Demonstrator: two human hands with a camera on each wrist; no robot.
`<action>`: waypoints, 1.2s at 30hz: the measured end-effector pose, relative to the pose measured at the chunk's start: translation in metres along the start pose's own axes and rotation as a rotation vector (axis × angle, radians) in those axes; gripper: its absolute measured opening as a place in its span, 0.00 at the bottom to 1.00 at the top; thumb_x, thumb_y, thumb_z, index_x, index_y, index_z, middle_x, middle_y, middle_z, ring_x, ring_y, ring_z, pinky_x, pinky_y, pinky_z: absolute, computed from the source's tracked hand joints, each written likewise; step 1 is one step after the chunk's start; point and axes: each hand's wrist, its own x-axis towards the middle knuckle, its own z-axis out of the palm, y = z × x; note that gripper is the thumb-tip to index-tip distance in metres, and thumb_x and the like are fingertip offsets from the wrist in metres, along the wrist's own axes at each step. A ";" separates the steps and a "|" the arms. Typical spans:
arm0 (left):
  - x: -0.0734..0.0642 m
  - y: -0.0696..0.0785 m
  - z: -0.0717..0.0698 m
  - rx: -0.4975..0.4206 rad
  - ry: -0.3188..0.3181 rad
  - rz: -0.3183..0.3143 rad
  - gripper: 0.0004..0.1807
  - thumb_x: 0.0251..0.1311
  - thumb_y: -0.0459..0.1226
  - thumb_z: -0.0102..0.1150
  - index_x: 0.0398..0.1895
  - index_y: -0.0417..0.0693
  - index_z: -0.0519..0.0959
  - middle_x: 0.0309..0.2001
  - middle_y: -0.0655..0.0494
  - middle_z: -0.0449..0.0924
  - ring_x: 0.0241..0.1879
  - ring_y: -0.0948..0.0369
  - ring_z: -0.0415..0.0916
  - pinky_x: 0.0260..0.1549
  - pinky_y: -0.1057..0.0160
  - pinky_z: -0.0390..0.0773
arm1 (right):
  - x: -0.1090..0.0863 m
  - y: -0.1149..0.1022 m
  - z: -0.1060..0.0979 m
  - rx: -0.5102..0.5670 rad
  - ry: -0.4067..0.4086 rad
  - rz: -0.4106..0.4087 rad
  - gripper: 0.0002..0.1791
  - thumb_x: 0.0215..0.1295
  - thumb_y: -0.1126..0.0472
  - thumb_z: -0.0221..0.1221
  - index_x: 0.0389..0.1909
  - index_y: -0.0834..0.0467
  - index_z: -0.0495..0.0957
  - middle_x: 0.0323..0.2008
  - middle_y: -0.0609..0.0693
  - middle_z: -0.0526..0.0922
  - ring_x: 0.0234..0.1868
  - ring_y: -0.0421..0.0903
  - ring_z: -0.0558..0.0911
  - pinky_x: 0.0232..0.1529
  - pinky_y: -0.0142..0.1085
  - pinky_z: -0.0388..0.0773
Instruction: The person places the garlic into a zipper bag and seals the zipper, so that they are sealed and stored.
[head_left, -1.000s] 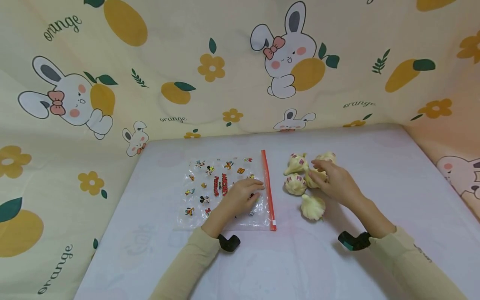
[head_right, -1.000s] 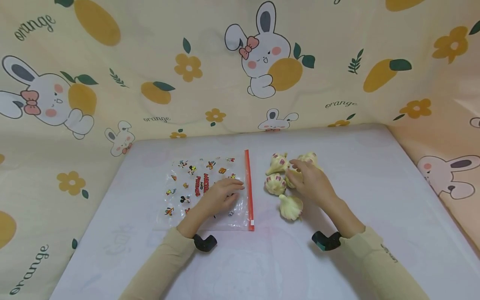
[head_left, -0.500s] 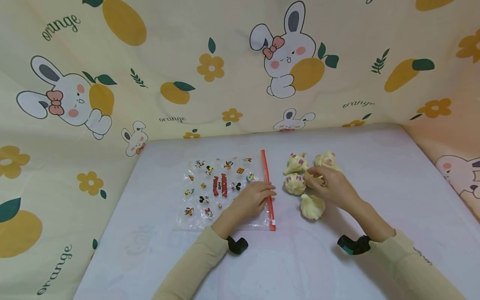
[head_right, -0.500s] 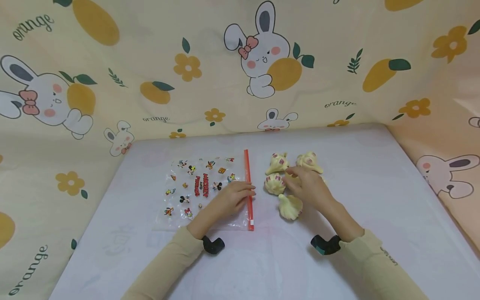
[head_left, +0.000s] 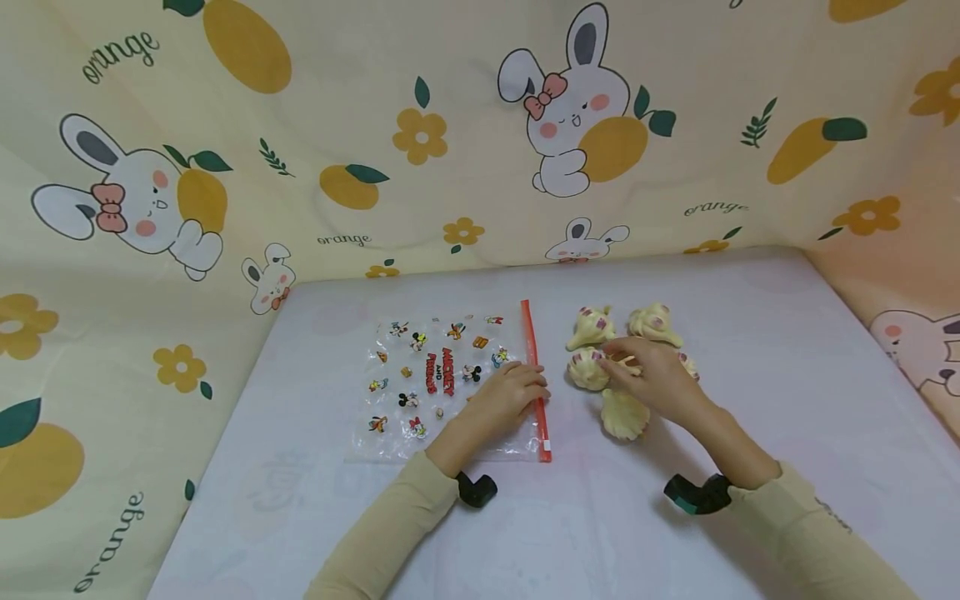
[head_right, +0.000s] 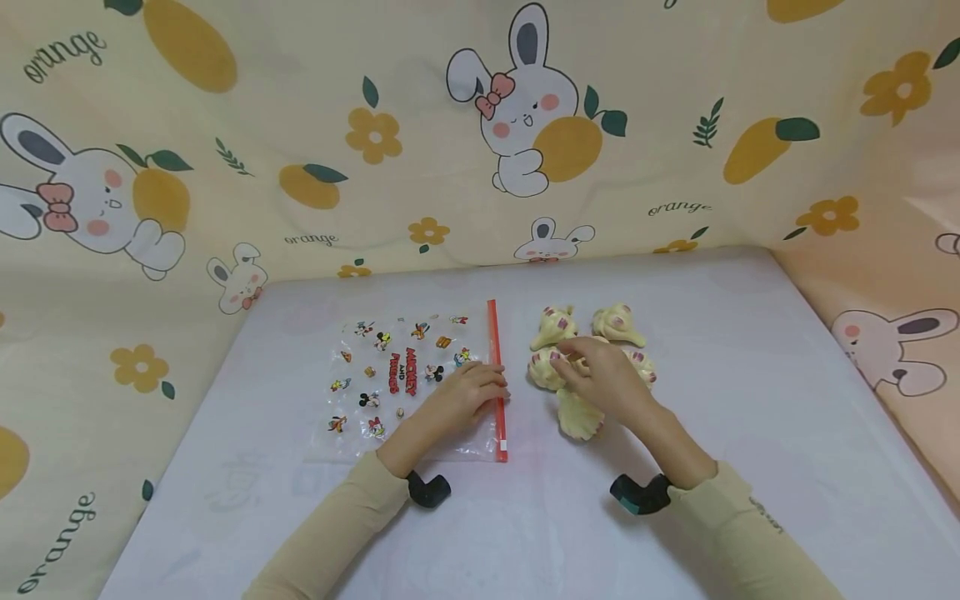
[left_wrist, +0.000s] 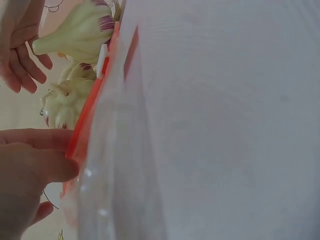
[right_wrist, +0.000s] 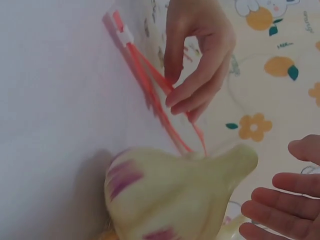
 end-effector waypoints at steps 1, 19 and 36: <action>0.000 0.000 0.000 0.006 0.005 0.003 0.10 0.64 0.35 0.55 0.44 0.53 0.84 0.51 0.57 0.84 0.63 0.59 0.74 0.66 0.57 0.69 | 0.001 -0.002 0.001 0.005 0.000 0.002 0.16 0.66 0.60 0.58 0.49 0.67 0.78 0.45 0.63 0.85 0.43 0.59 0.85 0.41 0.47 0.84; -0.009 -0.004 -0.003 0.072 0.154 0.060 0.06 0.60 0.35 0.60 0.35 0.53 0.86 0.44 0.59 0.85 0.57 0.61 0.77 0.61 0.60 0.72 | 0.009 -0.023 0.024 0.114 0.062 -0.044 0.12 0.64 0.62 0.60 0.46 0.65 0.80 0.40 0.60 0.87 0.39 0.54 0.86 0.39 0.43 0.84; -0.021 -0.011 -0.011 0.082 0.357 0.089 0.08 0.55 0.31 0.64 0.38 0.47 0.86 0.44 0.56 0.86 0.53 0.59 0.80 0.59 0.62 0.75 | 0.010 -0.043 0.050 0.181 0.026 -0.001 0.07 0.62 0.68 0.59 0.37 0.68 0.82 0.32 0.60 0.87 0.34 0.52 0.86 0.35 0.38 0.84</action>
